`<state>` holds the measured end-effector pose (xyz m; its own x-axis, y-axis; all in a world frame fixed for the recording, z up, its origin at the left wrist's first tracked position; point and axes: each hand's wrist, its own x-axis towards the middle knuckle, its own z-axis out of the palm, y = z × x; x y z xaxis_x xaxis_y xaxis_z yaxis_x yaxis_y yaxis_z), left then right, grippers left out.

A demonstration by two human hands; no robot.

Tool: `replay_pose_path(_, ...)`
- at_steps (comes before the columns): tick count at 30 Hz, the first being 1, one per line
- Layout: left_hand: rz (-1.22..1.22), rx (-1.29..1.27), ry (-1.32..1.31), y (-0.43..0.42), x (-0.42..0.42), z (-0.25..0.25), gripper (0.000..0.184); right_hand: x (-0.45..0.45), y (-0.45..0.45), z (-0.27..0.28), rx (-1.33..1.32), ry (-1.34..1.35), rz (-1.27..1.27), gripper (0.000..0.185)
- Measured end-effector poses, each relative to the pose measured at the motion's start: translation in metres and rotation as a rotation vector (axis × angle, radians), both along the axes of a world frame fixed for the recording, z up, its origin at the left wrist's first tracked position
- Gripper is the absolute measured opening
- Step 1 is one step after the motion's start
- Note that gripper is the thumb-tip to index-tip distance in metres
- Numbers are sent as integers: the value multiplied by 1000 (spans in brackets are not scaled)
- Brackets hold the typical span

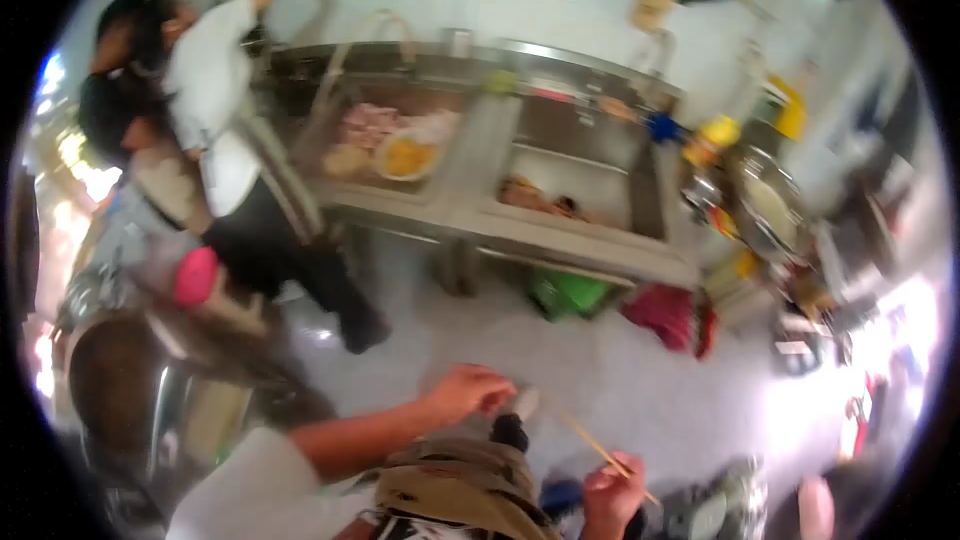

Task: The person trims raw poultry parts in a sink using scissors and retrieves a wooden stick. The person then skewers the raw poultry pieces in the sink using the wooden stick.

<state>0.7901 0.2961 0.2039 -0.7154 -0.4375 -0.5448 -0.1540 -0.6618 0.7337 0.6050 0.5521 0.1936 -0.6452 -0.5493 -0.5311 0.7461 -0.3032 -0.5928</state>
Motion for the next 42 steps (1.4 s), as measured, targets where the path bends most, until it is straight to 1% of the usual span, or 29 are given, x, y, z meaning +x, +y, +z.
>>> replay_pose_path(1,26,-79,-14,-16,-18,-16,27,-28,-25,0,62,-13,-60,42)
replay_pose_path(2,37,-159,-20,-35,-40,-24,30,-63,-48,-9,-38,1,49,45)
replay_pose_path(3,39,-222,-84,-54,-63,-18,31,-90,-83,-2,9,-1,46,46)
replay_pose_path(5,-1,-315,-213,-86,-105,-4,32,-136,-151,30,131,-1,5,47)
replay_pose_path(6,-60,-439,-231,-104,-125,6,29,-166,-174,28,97,72,45,47)
replay_pose_path(7,-46,-585,-288,-115,-131,15,27,-186,-192,32,63,154,73,47)
replay_pose_path(9,-110,-872,-366,-148,-170,15,26,-224,-250,58,28,181,46,47)
replay_pose_path(11,37,-1385,-273,-183,-196,-15,29,-253,-297,80,8,284,78,45)
replay_pose_path(14,-53,-1037,-352,-243,-227,-21,30,-292,-342,81,19,377,222,41)
replay_pose_path(16,-141,-754,-412,-293,-248,-24,28,-305,-365,67,181,426,177,37)
replay_pose_path(17,-185,-730,-407,-320,-258,-35,27,-306,-373,64,273,449,156,36)
replay_pose_path(18,-224,-709,-390,-352,-276,-53,27,-312,-386,59,541,395,121,32)
replay_pose_path(19,-249,-686,-365,-386,-297,-71,27,-310,-390,57,369,311,16,30)
replay_pose_path(21,-575,-1001,-553,-450,-332,-117,29,-314,-392,51,281,167,7,30)
replay_pose_path(23,-269,-1440,-609,-481,-348,-206,27,-310,-417,67,406,-35,-56,29)
replay_pose_path(25,-141,-1461,-740,-523,-363,-273,28,-315,-454,76,713,180,170,31)
replay_pose_path(26,-191,-1241,-831,-535,-369,-297,30,-319,-468,81,750,319,284,35)
replay_pose_path(27,-196,-1261,-851,-537,-368,-322,37,-323,-484,85,765,340,252,37)
replay_pose_path(28,-201,-1281,-872,-542,-370,-324,45,-328,-502,87,772,364,222,38)
replay_pose_path(29,-227,-1033,-891,-545,-375,-327,48,-333,-513,89,781,388,192,39)
replay_pose_path(30,-251,-788,-909,-558,-377,-281,51,-337,-518,90,812,421,217,42)
replay_pose_path(32,-242,-654,-1015,-560,-381,-278,54,-344,-522,79,803,422,243,42)
replay_pose_path(34,-162,-887,-1185,-545,-382,-327,56,-346,-522,67,817,398,292,44)
replay_pose_path(36,-149,-900,-1124,-541,-379,-342,53,-341,-534,62,811,341,337,46)
replay_pose_path(37,-125,-889,-1095,-540,-379,-344,51,-340,-538,62,802,317,360,47)
replay_pose_path(38,-101,-877,-1066,-539,-379,-343,49,-342,-533,58,725,295,434,52)
replay_pose_path(40,-11,-827,-1007,-546,-381,-323,46,-341,-536,58,696,331,537,55)
replay_pose_path(42,-35,-851,-873,-548,-382,-304,44,-343,-542,56,643,402,609,59)
